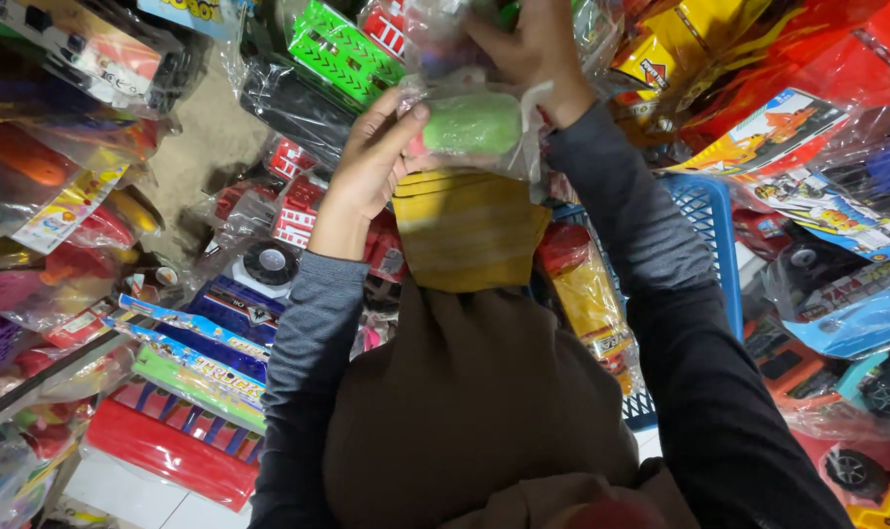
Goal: Picking up and examining various packaged toys from store shelves and placing them into a shopping basket.
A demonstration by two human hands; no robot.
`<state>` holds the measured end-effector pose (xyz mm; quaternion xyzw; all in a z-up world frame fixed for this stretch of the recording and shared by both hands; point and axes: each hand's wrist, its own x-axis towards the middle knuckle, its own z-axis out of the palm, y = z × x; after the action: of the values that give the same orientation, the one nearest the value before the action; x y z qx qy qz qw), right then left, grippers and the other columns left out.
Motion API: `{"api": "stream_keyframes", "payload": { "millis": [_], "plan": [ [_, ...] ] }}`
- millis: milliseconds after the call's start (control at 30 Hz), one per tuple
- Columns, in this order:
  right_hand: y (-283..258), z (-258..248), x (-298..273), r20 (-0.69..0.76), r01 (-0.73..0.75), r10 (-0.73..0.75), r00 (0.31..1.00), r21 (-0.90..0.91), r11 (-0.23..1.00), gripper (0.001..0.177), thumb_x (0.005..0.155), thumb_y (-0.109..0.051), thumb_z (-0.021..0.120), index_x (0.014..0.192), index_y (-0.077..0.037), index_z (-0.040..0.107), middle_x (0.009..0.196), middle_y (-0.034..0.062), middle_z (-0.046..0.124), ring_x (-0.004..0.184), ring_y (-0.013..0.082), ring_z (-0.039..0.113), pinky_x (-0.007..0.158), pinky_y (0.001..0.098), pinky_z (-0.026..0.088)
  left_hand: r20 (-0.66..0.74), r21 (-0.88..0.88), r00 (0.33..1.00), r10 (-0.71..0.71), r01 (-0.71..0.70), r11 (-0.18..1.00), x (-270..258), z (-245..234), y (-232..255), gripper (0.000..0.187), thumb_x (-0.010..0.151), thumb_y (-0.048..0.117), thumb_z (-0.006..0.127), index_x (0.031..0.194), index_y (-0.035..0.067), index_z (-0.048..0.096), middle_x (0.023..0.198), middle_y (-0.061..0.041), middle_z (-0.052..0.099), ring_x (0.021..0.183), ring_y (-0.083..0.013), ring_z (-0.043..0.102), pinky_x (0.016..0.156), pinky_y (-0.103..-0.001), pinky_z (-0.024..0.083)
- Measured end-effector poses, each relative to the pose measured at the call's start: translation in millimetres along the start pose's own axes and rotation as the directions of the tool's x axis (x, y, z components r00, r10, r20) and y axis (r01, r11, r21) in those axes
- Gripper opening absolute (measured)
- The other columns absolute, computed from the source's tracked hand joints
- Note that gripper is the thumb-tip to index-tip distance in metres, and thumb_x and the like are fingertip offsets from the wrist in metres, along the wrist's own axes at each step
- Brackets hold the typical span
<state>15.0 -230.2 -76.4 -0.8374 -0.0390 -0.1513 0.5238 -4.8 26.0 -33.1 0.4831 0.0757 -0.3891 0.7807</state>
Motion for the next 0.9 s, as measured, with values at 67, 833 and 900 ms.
{"api": "stream_keyframes", "payload": {
  "millis": [67,833,900],
  "plan": [
    [0.0,-10.2,-8.0,0.146,-0.21,0.181,0.973,0.209,0.955,0.017,0.101,-0.011,0.078,0.111,-0.005,0.066,0.101,0.0065,0.074,0.094,0.0179,0.077,0.082,0.0345,0.062,-0.014,-0.004,1.0,0.004,-0.004,1.0,2.0,-7.8,-6.0,0.04,0.1,0.018,0.069,0.137,0.008,0.058,0.112,0.001,0.067,0.095,-0.0108,0.071,0.083,-0.036,0.065],
    [-76.5,18.2,-107.6,-0.155,-0.134,0.13,0.979,-0.016,0.991,0.103,0.086,-0.018,0.099,0.159,-0.002,0.028,0.151,0.0207,0.053,0.14,0.0362,0.056,0.121,0.0436,0.048,0.016,-0.132,0.998,0.06,-0.057,0.99,-13.3,-23.8,1.7,0.03,0.105,0.02,0.065,0.133,0.007,0.061,0.122,-0.006,0.068,0.107,-0.0198,0.072,0.088,-0.045,0.062],
    [-71.0,19.0,-109.6,-0.169,-0.114,0.106,0.98,-0.034,0.993,0.1,0.088,-0.014,0.099,0.157,-0.004,0.028,0.147,0.0193,0.053,0.135,0.0347,0.058,0.118,0.0427,0.05,-0.01,-0.116,0.997,0.08,-0.08,0.99,-22.6,-27.6,10.9,0.032,0.104,0.02,0.065,0.134,0.008,0.061,0.124,-0.006,0.068,0.108,-0.0195,0.072,0.089,-0.044,0.064]
  ]
}}
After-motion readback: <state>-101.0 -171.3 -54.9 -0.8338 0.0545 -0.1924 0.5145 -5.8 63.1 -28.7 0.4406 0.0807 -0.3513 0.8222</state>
